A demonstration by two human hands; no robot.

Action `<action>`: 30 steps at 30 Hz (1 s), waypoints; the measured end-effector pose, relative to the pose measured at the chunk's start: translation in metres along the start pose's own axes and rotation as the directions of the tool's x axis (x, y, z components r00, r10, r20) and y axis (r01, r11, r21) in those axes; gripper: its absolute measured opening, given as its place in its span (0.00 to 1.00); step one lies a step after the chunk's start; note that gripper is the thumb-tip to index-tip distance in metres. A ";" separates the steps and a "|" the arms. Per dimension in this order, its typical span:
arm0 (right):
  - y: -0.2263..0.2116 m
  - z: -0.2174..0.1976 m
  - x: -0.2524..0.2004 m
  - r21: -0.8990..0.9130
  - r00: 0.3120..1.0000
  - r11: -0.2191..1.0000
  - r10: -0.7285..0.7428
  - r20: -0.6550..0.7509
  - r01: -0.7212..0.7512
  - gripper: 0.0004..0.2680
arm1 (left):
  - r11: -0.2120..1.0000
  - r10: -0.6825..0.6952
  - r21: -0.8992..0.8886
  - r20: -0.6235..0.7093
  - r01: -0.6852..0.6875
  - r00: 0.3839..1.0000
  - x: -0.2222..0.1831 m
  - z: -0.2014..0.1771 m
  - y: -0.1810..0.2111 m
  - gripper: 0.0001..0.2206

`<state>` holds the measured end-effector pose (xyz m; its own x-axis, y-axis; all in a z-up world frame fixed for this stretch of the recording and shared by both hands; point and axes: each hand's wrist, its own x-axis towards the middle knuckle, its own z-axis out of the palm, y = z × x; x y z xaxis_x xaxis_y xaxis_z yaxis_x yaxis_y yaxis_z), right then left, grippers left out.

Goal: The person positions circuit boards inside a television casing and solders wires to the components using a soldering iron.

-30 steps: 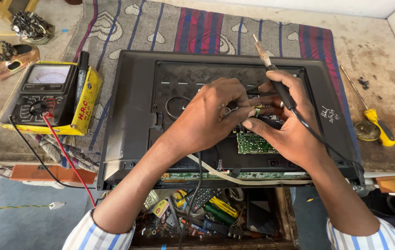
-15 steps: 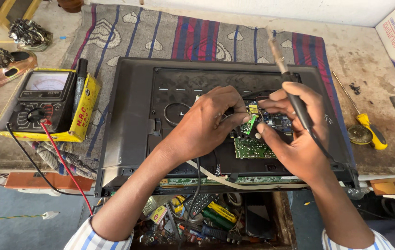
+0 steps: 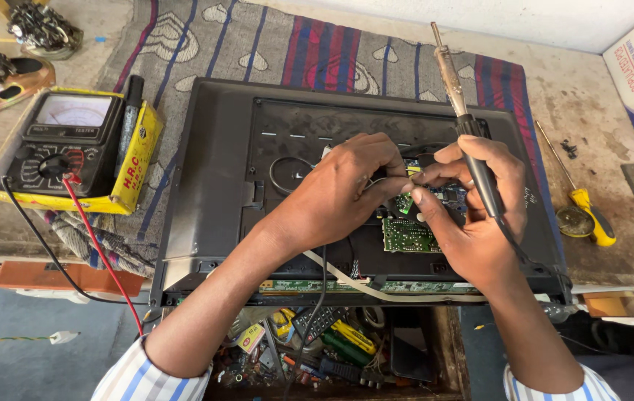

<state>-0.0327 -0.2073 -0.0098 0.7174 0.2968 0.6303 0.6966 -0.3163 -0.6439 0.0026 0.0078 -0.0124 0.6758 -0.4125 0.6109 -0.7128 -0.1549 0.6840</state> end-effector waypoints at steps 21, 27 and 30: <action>0.005 -0.002 -0.009 0.003 1.000 1.000 0.000 -0.019 0.000 0.23 | 1.000 -0.002 0.031 0.039 0.001 0.999 -0.003 -0.003 0.002 0.06; 0.005 -0.002 -0.009 0.035 0.999 0.999 0.028 -0.023 -0.027 0.24 | 0.999 0.030 0.021 0.030 -0.031 0.999 -0.003 -0.002 0.002 0.07; 0.005 -0.003 -0.009 0.070 0.999 0.996 0.049 -0.018 -0.048 0.23 | 1.000 0.015 0.019 0.042 -0.016 0.999 -0.003 -0.004 0.002 0.07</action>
<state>-0.0360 -0.2142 -0.0172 0.7504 0.2650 0.6055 0.6605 -0.2659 -0.7022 0.0003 0.0119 -0.0114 0.6567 -0.4524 0.6035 -0.7267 -0.1653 0.6668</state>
